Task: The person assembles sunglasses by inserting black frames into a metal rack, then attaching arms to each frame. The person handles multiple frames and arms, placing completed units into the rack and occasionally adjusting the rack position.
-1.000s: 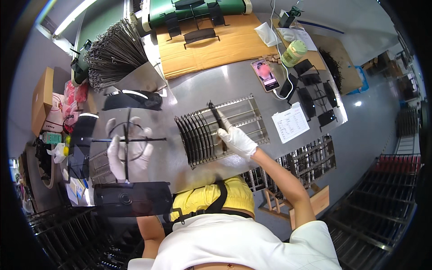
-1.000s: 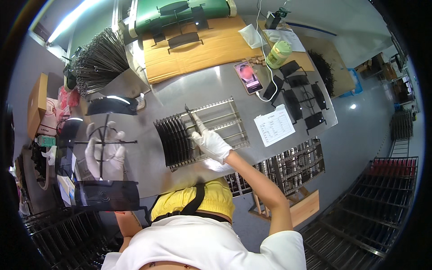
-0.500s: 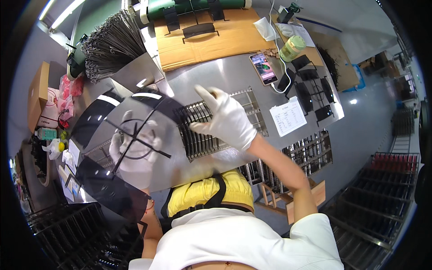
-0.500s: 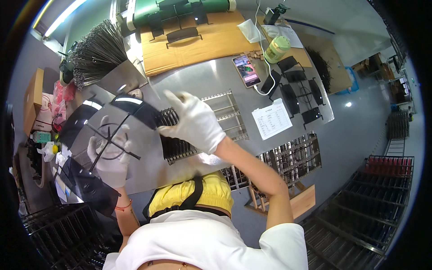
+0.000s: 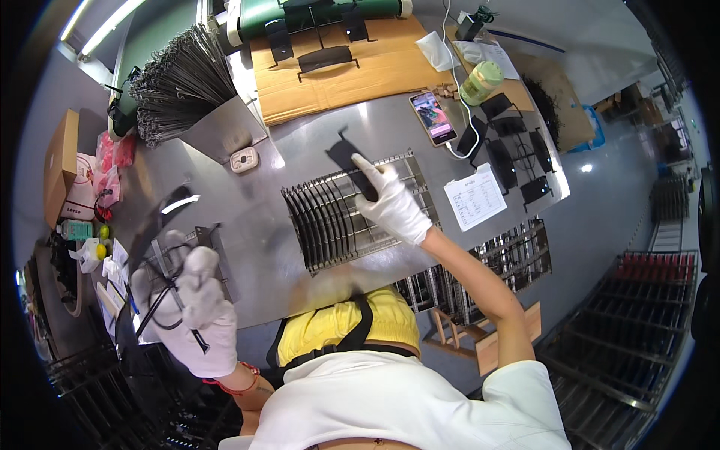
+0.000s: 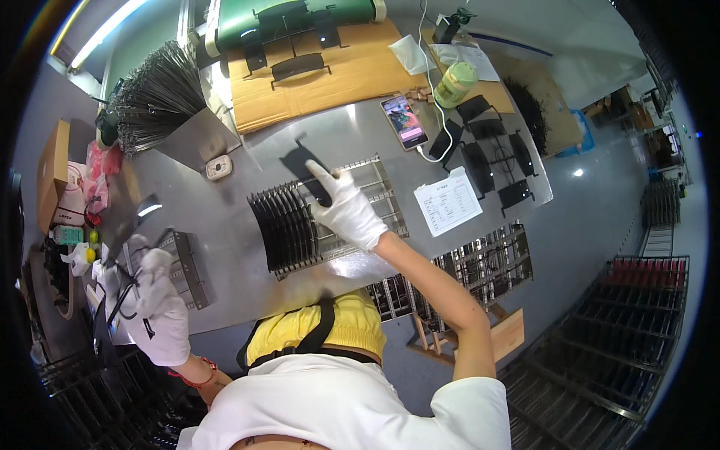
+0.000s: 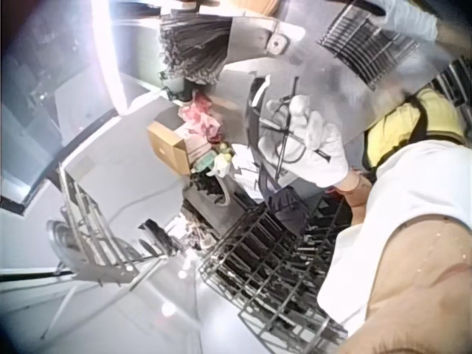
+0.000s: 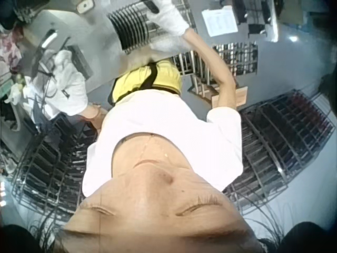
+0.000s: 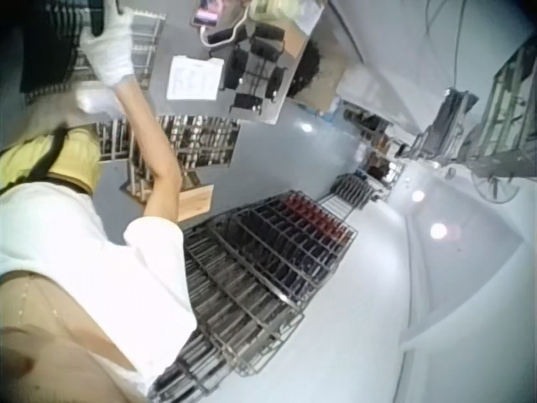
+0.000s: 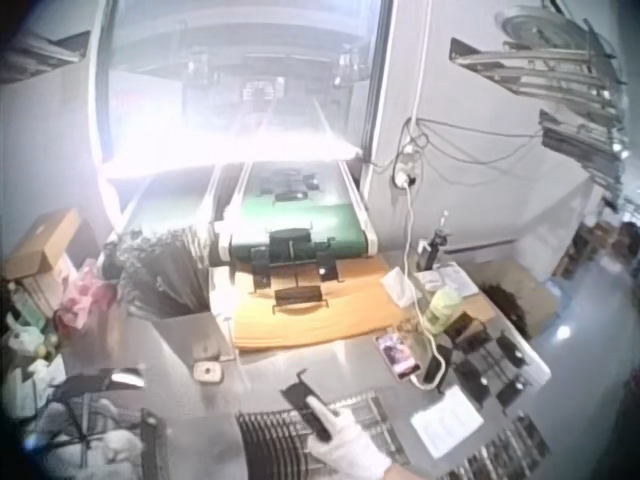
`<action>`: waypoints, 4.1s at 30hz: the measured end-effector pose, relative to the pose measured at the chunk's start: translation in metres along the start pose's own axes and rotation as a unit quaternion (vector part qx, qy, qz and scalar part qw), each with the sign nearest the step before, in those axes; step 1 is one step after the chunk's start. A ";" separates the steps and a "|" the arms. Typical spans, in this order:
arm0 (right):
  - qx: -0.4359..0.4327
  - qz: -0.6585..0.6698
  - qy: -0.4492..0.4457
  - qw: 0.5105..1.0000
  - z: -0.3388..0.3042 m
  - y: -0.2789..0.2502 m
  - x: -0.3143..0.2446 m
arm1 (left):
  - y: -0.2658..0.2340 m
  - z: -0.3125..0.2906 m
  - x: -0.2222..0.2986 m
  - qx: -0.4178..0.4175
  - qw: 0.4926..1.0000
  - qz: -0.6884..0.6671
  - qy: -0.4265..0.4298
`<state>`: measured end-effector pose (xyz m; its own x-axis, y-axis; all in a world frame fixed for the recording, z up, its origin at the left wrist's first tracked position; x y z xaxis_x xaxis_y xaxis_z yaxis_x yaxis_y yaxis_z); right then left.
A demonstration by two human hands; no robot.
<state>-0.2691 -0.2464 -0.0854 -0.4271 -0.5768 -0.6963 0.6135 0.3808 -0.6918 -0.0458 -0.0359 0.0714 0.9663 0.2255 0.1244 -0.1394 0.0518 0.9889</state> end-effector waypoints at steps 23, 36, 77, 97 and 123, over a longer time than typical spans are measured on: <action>-0.217 -0.090 -0.192 0.953 0.050 -0.046 -0.098 | -0.053 0.009 -0.062 0.125 0.945 -0.072 -0.293; -0.289 0.097 0.183 0.935 -0.020 0.032 0.040 | -0.020 -0.006 -0.013 -0.034 0.973 -0.225 -0.033; -0.247 -0.069 0.205 0.945 -0.047 0.037 0.020 | -0.073 0.044 -0.035 0.072 0.740 0.585 0.323; 0.205 0.803 0.096 0.551 -0.011 -0.337 0.178 | -0.137 0.085 -0.125 -0.072 0.666 0.741 0.040; 0.009 0.227 0.231 0.946 0.185 -0.060 0.124 | -0.130 0.101 -0.071 0.214 0.789 0.576 -0.008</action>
<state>-0.2361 -0.4748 -0.0951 -0.3591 0.0213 -0.9331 0.8124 0.4993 -0.3012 -0.0740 -0.1572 -0.0573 0.2542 -0.1303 0.9583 -0.8449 -0.5120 0.1545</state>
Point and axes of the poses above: each hand's wrist, its own z-axis towards the middle knuckle, its own y-axis out of the palm, x = y × z, the point moved 1 cm from there along z, towards the middle knuckle, and after that the axes turned 10 degrees about -x, right-handed, at the moved point
